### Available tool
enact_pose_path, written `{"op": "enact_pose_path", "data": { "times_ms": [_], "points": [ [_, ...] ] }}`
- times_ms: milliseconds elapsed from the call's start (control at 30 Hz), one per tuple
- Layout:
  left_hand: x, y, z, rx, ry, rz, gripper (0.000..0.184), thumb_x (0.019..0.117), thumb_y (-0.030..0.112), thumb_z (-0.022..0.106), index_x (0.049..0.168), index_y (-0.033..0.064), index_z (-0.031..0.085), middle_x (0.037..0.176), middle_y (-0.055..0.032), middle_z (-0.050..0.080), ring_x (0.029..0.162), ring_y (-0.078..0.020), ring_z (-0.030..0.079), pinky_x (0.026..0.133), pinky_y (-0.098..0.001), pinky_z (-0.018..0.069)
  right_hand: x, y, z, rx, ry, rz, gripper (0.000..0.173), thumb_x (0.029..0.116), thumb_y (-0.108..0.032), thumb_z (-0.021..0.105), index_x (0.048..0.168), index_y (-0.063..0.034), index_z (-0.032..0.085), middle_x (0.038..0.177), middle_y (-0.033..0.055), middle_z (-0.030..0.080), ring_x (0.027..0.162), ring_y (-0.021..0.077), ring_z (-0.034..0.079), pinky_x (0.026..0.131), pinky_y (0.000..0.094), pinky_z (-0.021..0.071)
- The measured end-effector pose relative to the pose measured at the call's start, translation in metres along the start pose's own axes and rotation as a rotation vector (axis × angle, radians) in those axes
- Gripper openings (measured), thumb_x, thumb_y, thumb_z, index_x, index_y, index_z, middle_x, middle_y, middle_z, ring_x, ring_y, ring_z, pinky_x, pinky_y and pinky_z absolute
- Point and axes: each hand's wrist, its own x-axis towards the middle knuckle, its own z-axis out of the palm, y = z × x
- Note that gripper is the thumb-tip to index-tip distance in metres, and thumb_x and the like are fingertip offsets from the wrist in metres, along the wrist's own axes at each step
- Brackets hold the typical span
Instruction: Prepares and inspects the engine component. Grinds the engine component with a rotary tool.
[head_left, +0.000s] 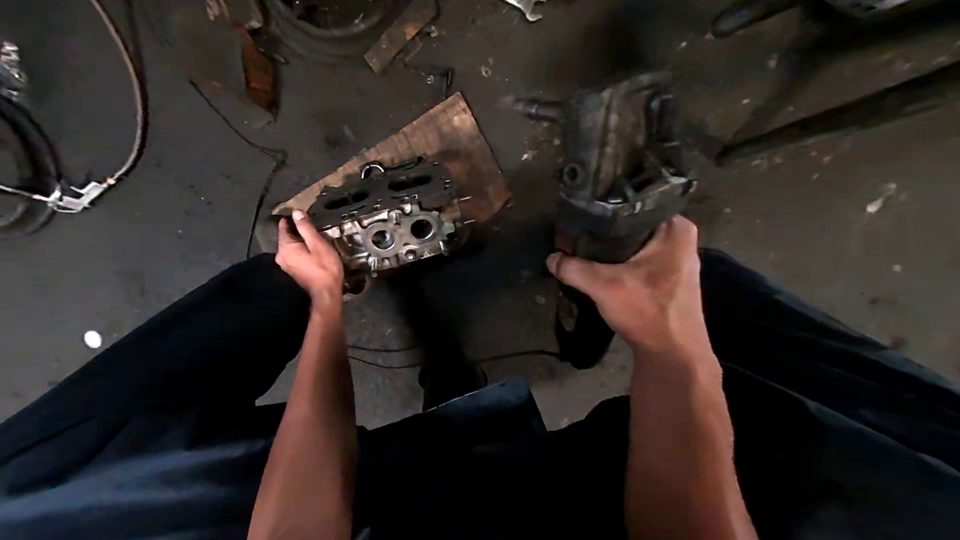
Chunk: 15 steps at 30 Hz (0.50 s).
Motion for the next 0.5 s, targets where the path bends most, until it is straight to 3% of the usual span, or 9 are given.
{"op": "enact_pose_path", "data": {
  "times_ms": [67,133,267,400,500],
  "points": [
    [0.005,-0.003,0.000,-0.044,0.000,0.012,0.045,0.1093,0.037,0.045,0.121,0.0007,0.068,0.105,-0.0154,0.072,0.096,-0.0186,0.070,0.093,-0.0421,0.0534,0.000,0.000,0.005,-0.015,-0.038,0.016,0.065,0.0578,-0.027,0.087,0.116,-0.0158,0.062,0.094,-0.0095,0.071,0.085,-0.0026,0.069,0.070,0.0222,0.0616],
    [0.008,-0.005,-0.002,-0.037,-0.011,0.019,0.045,0.1083,0.037,0.048,0.125,-0.0003,0.067,0.109,-0.0162,0.072,0.099,-0.0182,0.070,0.095,-0.0402,0.0536,-0.002,0.004,0.007,0.020,-0.092,-0.006,0.062,0.0590,-0.028,0.087,0.115,-0.0152,0.063,0.093,-0.0101,0.071,0.085,-0.0034,0.069,0.071,0.0200,0.0617],
    [0.012,0.000,-0.002,0.098,-0.049,-0.047,0.055,0.1092,0.045,0.037,0.134,0.0029,0.062,0.121,-0.0216,0.069,0.117,-0.0306,0.066,0.104,-0.0526,0.0476,-0.004,0.024,0.010,0.212,-0.263,-0.087,0.053,0.0635,-0.020,0.086,0.112,-0.0117,0.064,0.092,-0.0085,0.073,0.085,-0.0005,0.071,0.074,0.0207,0.0631],
    [0.015,0.002,0.003,0.127,-0.027,-0.093,0.056,0.1089,0.043,0.035,0.131,0.0016,0.065,0.123,-0.0232,0.068,0.121,-0.0324,0.064,0.106,-0.0548,0.0449,-0.005,0.044,0.012,0.243,-0.431,-0.098,0.056,0.0634,-0.020,0.087,0.113,-0.0082,0.064,0.098,-0.0078,0.073,0.092,-0.0034,0.069,0.082,0.0173,0.0604],
    [0.016,0.005,0.003,0.132,-0.033,-0.112,0.054,0.1078,0.040,0.035,0.132,0.0017,0.064,0.128,-0.0231,0.067,0.125,-0.0327,0.061,0.107,-0.0552,0.0440,-0.007,0.049,0.022,0.182,-0.508,-0.038,0.057,0.0616,-0.022,0.087,0.113,-0.0091,0.065,0.098,-0.0078,0.073,0.092,-0.0046,0.068,0.083,0.0168,0.0593]
  ]
}}
